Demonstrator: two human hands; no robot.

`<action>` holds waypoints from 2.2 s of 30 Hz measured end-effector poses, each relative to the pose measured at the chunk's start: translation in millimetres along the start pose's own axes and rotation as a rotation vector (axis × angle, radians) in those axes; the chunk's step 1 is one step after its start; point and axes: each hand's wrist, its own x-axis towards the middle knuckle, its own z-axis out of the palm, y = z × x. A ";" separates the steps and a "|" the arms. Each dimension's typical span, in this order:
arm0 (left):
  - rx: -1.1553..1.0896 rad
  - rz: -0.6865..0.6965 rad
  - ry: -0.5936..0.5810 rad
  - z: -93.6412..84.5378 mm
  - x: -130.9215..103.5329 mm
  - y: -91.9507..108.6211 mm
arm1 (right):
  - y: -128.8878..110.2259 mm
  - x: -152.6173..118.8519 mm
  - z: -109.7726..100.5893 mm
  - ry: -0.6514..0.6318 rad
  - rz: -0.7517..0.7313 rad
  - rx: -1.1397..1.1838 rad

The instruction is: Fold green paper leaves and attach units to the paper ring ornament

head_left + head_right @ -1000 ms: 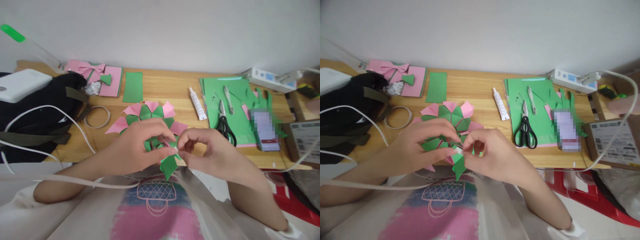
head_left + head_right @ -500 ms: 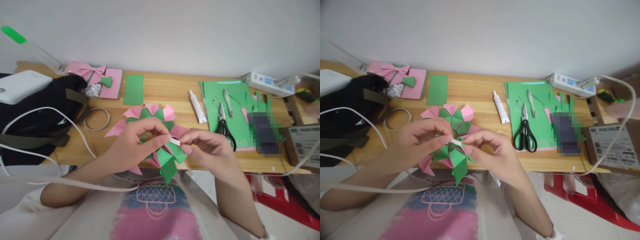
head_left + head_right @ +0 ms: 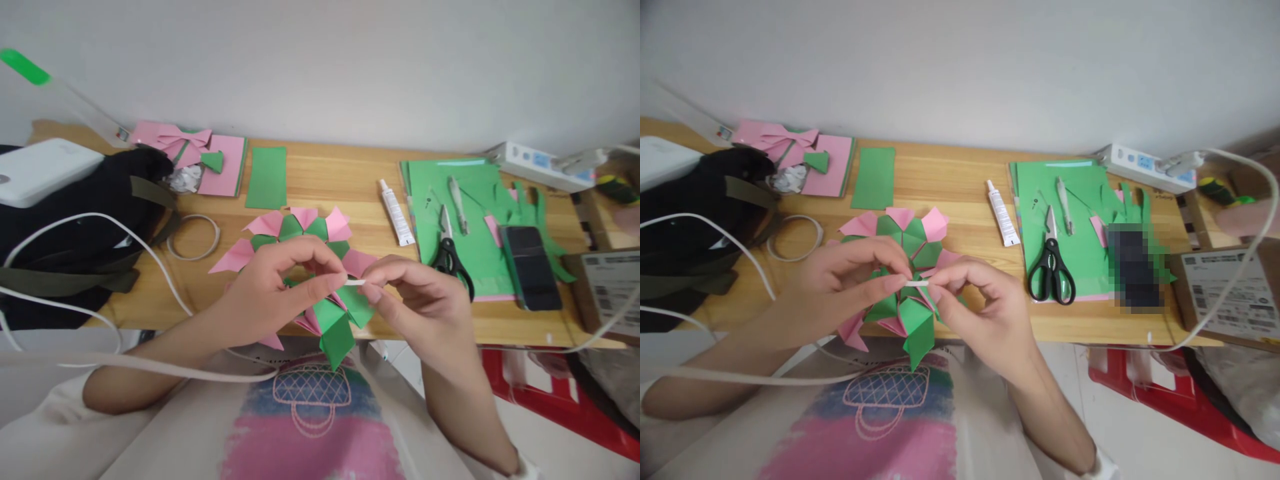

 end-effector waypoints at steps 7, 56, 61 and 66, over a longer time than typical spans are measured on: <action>-0.032 -0.008 -0.017 1.1 -0.8 -0.2 | 0.5 -3.0 0.1 0.049 -0.123 -0.125; 1.082 0.668 -0.003 9.8 -4.9 8.0 | 12.8 -24.3 -26.2 0.009 -0.633 -0.763; 1.158 0.675 0.000 13.4 -8.9 9.0 | 4.3 -31.2 -15.5 0.061 -0.638 -0.914; 1.167 0.704 0.032 15.9 -10.5 8.3 | 2.6 -31.7 -10.6 0.076 -0.663 -0.918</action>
